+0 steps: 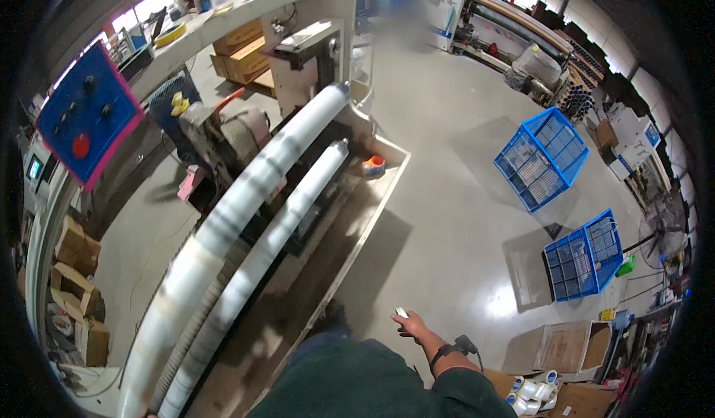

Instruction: Operating a slitting and rewinding machine to process rolls of material.

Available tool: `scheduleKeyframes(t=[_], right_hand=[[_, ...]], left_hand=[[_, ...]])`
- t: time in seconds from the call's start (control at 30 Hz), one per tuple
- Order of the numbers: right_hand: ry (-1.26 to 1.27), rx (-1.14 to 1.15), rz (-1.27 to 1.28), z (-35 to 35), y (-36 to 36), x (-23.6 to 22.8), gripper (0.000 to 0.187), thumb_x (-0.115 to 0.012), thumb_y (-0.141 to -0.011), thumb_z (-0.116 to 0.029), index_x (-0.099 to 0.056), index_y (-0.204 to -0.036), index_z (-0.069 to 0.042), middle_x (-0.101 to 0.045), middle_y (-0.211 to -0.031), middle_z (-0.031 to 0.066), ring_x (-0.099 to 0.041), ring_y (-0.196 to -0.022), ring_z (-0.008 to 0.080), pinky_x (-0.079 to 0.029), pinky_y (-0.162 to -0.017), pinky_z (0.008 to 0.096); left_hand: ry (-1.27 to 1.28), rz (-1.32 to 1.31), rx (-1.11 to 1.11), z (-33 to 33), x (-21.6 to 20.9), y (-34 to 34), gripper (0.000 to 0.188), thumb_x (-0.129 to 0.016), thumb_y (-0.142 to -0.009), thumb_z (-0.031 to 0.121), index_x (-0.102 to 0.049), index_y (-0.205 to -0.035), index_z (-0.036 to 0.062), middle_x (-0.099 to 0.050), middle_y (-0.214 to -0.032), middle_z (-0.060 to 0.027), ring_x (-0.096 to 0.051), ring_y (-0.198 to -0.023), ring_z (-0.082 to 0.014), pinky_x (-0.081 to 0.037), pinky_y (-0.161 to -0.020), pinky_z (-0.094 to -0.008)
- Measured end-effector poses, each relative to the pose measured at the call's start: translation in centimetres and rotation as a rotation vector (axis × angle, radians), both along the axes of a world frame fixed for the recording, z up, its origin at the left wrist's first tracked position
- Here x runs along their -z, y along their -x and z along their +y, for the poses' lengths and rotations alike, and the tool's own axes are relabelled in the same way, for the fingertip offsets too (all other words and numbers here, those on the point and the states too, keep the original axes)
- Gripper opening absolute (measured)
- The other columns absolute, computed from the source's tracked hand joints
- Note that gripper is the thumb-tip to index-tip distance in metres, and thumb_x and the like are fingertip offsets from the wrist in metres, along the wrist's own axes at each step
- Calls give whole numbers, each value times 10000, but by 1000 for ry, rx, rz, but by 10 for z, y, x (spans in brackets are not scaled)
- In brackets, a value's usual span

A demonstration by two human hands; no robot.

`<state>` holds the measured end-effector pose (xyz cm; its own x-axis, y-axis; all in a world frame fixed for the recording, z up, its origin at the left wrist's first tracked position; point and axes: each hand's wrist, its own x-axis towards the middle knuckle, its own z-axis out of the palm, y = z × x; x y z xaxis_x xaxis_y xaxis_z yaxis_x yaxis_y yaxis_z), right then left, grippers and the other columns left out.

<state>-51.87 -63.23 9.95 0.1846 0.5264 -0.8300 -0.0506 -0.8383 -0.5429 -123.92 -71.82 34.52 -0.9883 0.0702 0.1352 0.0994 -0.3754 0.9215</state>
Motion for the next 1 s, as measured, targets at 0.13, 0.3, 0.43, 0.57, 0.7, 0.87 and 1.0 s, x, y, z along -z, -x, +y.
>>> scheduleKeyframes(t=[0.13,0.3,0.43,0.57,0.7,0.87,1.0], right_hand=[[9,161,4,54,-49,-12,578,-712,-755,-414,-491,-1153,-59,-560,-930,72,-605,-783,217,-544,-650,361],[53,317,-7,125,-117,4,508,-723,-743,-429,-538,-1034,-56,-518,-796,66,-583,-659,213,-547,-555,365],[-156,182,-91,286,-202,23,363,-679,-794,-403,-542,-958,-111,-514,-827,67,-521,-651,220,-498,-545,407],[-757,6,-199,508,-211,-146,651,-703,-765,-365,-409,-1276,-88,-509,-1119,117,-498,-991,236,-464,-754,494],[-916,52,0,573,-131,-278,612,-716,-764,-245,-433,-1261,-29,-560,-1132,146,-544,-1037,212,-455,-861,336],[-1702,-804,-620,505,-5,-320,703,-771,-660,-283,-461,-1242,-42,-520,-1193,167,-478,-1138,332,-383,-983,415],[-1778,-1152,-663,466,22,-357,805,-812,-569,-278,-452,-1253,-52,-469,-1269,143,-431,-1191,337,-356,-1014,420]], left_hand=[[1,-60,4,24,-17,-39,636,-368,-935,499,-420,-1284,-30,-468,-1277,-208,-443,-1184,-320,-356,-1018,-439],[-41,-153,44,31,-18,-62,563,-361,-951,450,-442,-1275,-4,-490,-1252,-198,-447,-1168,-308,-357,-1011,-434],[-263,-463,180,-23,1,2,507,-357,-964,410,-461,-1268,18,-508,-1231,-189,-451,-1154,-298,-357,-1005,-429],[193,19,195,129,-44,-181,644,-356,-961,441,-332,-1363,-61,-381,-1388,-213,-332,-1284,-300,-173,-1125,-363],[-448,-267,117,158,-84,-244,623,-385,-957,426,-386,-1317,-83,-436,-1334,-211,-409,-1219,-300,-263,-1087,-364],[-77,-200,128,88,-26,-131,577,-480,-898,434,-437,-1289,12,-475,-1293,-175,-478,-1138,-317,-372,-992,-461],[-38,-288,265,55,36,-29,578,-566,-832,475,-482,-1269,106,-501,-1274,-130,-515,-1103,-341,-427,-937,-543]])
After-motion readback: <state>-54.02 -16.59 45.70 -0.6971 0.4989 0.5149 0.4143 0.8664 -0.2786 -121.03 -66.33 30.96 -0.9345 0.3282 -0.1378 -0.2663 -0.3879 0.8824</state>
